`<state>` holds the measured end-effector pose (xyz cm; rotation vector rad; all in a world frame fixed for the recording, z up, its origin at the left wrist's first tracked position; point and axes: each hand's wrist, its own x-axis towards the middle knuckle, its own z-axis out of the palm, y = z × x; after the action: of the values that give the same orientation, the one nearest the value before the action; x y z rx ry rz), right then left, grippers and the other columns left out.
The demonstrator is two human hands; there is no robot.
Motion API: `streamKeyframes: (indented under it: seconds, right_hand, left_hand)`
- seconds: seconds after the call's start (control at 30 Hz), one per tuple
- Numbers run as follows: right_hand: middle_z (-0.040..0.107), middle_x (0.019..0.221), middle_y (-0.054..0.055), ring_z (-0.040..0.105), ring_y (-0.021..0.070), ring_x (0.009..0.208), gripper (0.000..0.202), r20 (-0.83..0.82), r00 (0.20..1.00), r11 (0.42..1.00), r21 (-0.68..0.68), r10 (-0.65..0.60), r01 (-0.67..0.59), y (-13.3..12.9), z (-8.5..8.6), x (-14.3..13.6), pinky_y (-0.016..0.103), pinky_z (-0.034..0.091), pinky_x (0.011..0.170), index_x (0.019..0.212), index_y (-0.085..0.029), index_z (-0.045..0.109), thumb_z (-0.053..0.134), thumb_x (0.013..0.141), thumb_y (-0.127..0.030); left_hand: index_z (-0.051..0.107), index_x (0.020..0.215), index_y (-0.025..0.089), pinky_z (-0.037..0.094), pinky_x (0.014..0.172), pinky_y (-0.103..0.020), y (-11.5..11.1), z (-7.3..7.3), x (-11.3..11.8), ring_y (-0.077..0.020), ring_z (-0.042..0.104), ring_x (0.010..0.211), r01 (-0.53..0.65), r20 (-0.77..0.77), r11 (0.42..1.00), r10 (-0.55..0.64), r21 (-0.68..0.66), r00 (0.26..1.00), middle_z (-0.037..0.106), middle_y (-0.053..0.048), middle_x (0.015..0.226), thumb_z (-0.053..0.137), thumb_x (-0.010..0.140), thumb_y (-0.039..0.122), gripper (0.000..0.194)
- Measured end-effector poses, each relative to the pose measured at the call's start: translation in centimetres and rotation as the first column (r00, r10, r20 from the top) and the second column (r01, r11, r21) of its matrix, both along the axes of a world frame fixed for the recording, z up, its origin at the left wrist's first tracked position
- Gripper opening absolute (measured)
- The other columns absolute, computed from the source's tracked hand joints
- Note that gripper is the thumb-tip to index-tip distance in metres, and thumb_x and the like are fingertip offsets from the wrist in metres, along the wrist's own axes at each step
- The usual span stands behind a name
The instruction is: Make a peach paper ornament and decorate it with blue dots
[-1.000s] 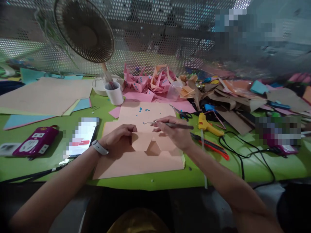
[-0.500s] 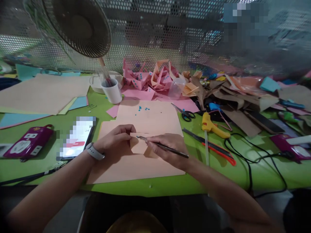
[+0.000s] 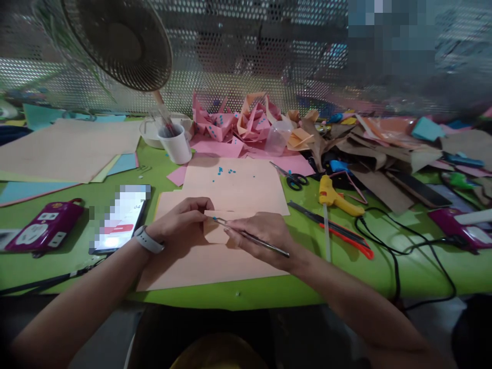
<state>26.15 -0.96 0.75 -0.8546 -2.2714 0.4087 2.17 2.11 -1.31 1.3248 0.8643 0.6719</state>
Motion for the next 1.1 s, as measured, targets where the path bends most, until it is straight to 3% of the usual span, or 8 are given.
streamKeyframes:
  seconds: [0.1, 0.2, 0.33, 0.43, 0.87, 1.1]
  right_hand:
    - [0.078, 0.083, 0.001, 0.071, 0.016, 0.068, 0.016, -0.046, 0.998, 0.997, -0.073, -0.031, 0.028, -0.1, 0.3, 0.0, 0.027, 0.052, 0.063, 0.097, -0.028, 0.076, 0.062, 0.089, -0.03]
    - [0.078, 0.083, 0.003, 0.073, 0.0178, 0.072, 0.013, -0.182, 0.974, 0.953, -0.292, -0.139, 0.081, -0.2, 0.9, -0.1, 0.028, 0.055, 0.063, 0.09, -0.025, 0.076, 0.069, 0.083, -0.032]
    - [0.077, 0.077, 0.005, 0.073, 0.0183, 0.066, 0.023, -0.351, 0.873, 0.725, -0.689, -0.34, 0.005, 0.0, 1.3, -0.3, 0.023, 0.053, 0.05, 0.088, -0.02, 0.073, 0.072, 0.079, -0.042]
    - [0.077, 0.078, 0.008, 0.073, 0.019, 0.066, 0.028, -0.409, 0.824, 0.625, -0.776, -0.391, -0.089, 0.4, 1.2, -0.5, 0.02, 0.047, 0.042, 0.085, -0.017, 0.071, 0.075, 0.076, -0.043]
    - [0.075, 0.073, 0.006, 0.073, 0.0172, 0.063, 0.024, -0.468, 0.794, 0.659, -0.743, -0.389, -0.115, 1.2, -0.1, -0.7, 0.019, 0.048, 0.042, 0.083, -0.017, 0.069, 0.076, 0.076, -0.039]
    - [0.075, 0.073, 0.006, 0.072, 0.0174, 0.061, 0.026, -0.47, 0.789, 0.633, -0.762, -0.396, -0.136, 1.4, -0.3, -0.9, 0.02, 0.047, 0.042, 0.082, -0.017, 0.069, 0.076, 0.075, -0.04]
  left_hand:
    - [0.055, 0.076, 0.016, 0.035, 0.06, -0.025, 0.0, 0.0, 0.0, -0.0114, 0.047, 0.063, 0.0, -0.011, 1.0, 0.0, 0.022, 1.0, 0.052, 0.003, 0.067, 0.06, 0.075, 0.027, 0.012]
    - [0.054, 0.076, 0.016, 0.034, 0.058, -0.025, 0.0, 0.2, 0.0, -0.0111, 0.047, 0.061, -0.006, -0.024, 1.0, 0.007, 0.016, 1.0, 0.051, 0.004, 0.065, 0.059, 0.075, 0.026, 0.011]
    - [0.055, 0.076, 0.016, 0.036, 0.058, -0.025, -0.2, 0.4, 0.1, -0.0111, 0.048, 0.06, -0.023, -0.02, 1.0, 0.023, 0.001, 1.0, 0.052, 0.003, 0.065, 0.059, 0.073, 0.026, 0.011]
    - [0.055, 0.076, 0.016, 0.037, 0.058, -0.024, -0.2, 0.4, 0.3, -0.0111, 0.05, 0.061, -0.054, -0.012, 0.999, 0.054, 0.002, 0.998, 0.054, 0.002, 0.066, 0.059, 0.073, 0.026, 0.011]
    - [0.054, 0.076, 0.017, 0.041, 0.057, -0.023, -0.4, 0.4, 0.4, -0.0108, 0.053, 0.059, -0.083, -0.008, 0.996, 0.084, 0.042, 0.996, 0.056, 0.003, 0.065, 0.059, 0.075, 0.027, 0.011]
    - [0.054, 0.076, 0.016, 0.041, 0.058, -0.024, -0.5, 0.3, 0.5, -0.0119, 0.053, 0.062, -0.085, -0.025, 0.996, 0.086, 0.028, 0.996, 0.055, 0.002, 0.067, 0.058, 0.074, 0.025, 0.009]
